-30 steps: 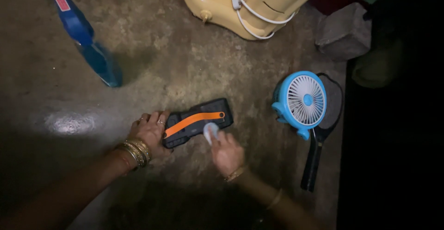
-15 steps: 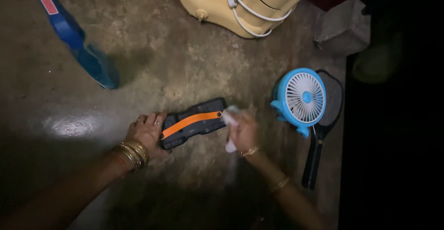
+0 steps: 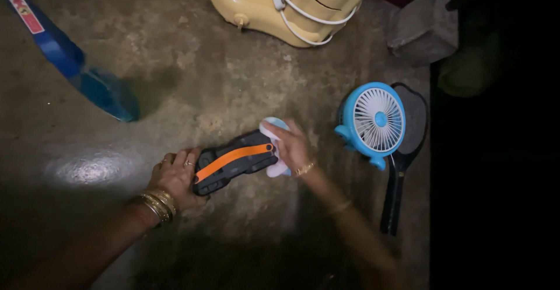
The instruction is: Cleaning a portable speaker and a small fan using a cloth and liquid cleaner.
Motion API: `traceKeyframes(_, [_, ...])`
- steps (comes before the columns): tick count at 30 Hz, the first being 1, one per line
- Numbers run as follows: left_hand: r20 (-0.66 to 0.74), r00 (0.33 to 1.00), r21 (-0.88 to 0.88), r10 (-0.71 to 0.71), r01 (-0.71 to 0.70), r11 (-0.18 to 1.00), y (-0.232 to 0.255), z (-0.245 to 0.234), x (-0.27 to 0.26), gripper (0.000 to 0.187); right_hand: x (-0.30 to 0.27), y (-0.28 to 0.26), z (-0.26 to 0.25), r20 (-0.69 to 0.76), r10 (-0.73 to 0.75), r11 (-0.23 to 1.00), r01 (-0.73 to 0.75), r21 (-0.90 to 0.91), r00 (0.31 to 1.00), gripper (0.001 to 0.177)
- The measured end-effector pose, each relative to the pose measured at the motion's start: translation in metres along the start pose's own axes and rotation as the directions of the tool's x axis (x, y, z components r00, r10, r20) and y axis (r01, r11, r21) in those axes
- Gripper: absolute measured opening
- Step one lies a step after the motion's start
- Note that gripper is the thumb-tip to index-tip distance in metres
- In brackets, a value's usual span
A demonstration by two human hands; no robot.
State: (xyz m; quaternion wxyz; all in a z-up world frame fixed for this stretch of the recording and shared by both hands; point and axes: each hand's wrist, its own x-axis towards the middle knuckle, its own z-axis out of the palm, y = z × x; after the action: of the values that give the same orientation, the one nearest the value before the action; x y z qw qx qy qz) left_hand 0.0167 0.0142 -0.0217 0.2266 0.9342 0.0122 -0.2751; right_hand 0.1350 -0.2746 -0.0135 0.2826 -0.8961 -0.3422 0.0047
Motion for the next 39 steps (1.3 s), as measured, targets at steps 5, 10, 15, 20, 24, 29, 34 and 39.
traceKeyframes(5, [0.005,1.0,0.008,-0.015,0.015,1.0,0.004,-0.006,-0.003,0.119,-0.054,-0.015,0.011,-0.167,0.129,0.985,-0.107,0.133,0.977,0.061])
traceKeyframes(10, [-0.029,1.0,0.014,-0.01,0.011,1.0,0.005,-0.002,-0.001,0.124,-0.079,-0.05,0.039,-0.249,0.324,0.942,-0.287,0.174,0.912,0.068])
traceKeyframes(15, [0.052,0.998,0.036,-0.042,0.04,0.999,0.008,-0.01,-0.002,0.125,-0.098,-0.075,0.06,-0.241,0.526,0.825,-0.42,0.379,0.816,0.063])
traceKeyframes(20, [0.114,0.992,0.054,-0.056,0.05,0.997,0.008,-0.017,-0.004,0.125,-0.09,-0.062,0.038,-0.267,0.099,0.985,-0.055,0.166,0.959,0.053])
traceKeyframes(24, [0.153,0.984,0.064,-0.091,0.083,0.995,0.012,-0.016,0.001,0.129,-0.085,-0.038,0.062,0.268,0.873,0.106,-0.694,0.712,0.408,0.054])
traceKeyframes(29, [0.025,1.0,0.015,0.0,0.0,1.0,0.003,-0.007,0.0,0.126,-0.055,-0.095,0.036,-0.164,0.227,0.934,-0.263,-0.243,0.96,0.045])
traceKeyframes(34, [-0.512,0.786,-0.252,0.346,-0.523,0.814,-0.058,0.032,-0.001,0.145,-0.058,-0.127,0.043,0.142,0.261,0.96,-0.273,0.066,0.955,0.046])
traceKeyframes(39, [-0.459,0.852,-0.249,0.253,-0.396,0.884,-0.087,0.056,-0.019,0.133,-0.05,-0.14,0.053,-0.137,0.232,0.92,-0.172,0.352,0.963,0.045])
